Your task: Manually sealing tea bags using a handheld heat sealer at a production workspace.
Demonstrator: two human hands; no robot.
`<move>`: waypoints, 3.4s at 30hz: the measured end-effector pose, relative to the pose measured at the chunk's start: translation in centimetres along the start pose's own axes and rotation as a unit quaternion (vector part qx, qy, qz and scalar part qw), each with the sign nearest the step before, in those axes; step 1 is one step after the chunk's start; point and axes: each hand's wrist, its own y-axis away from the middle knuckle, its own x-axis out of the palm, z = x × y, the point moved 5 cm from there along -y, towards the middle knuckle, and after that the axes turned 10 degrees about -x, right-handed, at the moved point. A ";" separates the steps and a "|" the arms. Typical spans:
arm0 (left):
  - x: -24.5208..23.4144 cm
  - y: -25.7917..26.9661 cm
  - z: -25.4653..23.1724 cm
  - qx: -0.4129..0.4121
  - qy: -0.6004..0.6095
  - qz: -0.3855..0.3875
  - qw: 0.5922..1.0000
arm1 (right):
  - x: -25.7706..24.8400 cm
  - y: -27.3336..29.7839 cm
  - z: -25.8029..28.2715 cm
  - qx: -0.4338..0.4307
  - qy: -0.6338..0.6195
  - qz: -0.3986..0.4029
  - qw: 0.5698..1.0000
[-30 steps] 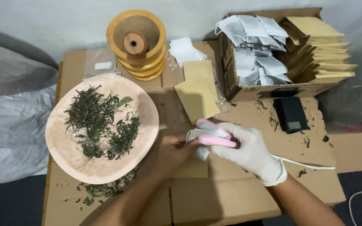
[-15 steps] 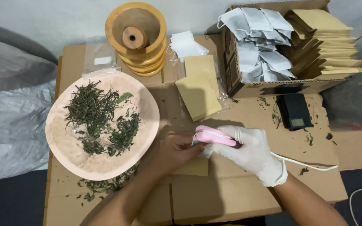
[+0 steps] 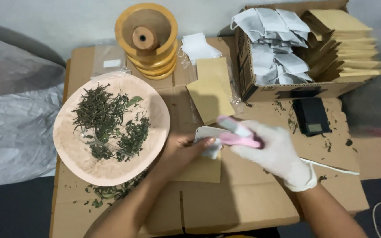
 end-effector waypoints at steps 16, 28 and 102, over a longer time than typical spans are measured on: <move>0.1 1.4 -2.0 0.209 -0.119 0.022 0.970 | 2.0 0.7 -1.0 -0.012 -0.017 -0.005 1.000; 0.4 1.0 -1.3 0.187 -0.061 0.050 0.979 | 2.3 -0.1 1.5 0.079 -0.117 -0.030 0.989; 1.7 7.2 -5.6 0.238 -0.544 -0.085 0.800 | -0.1 -2.9 -4.1 0.129 -0.104 -0.012 0.986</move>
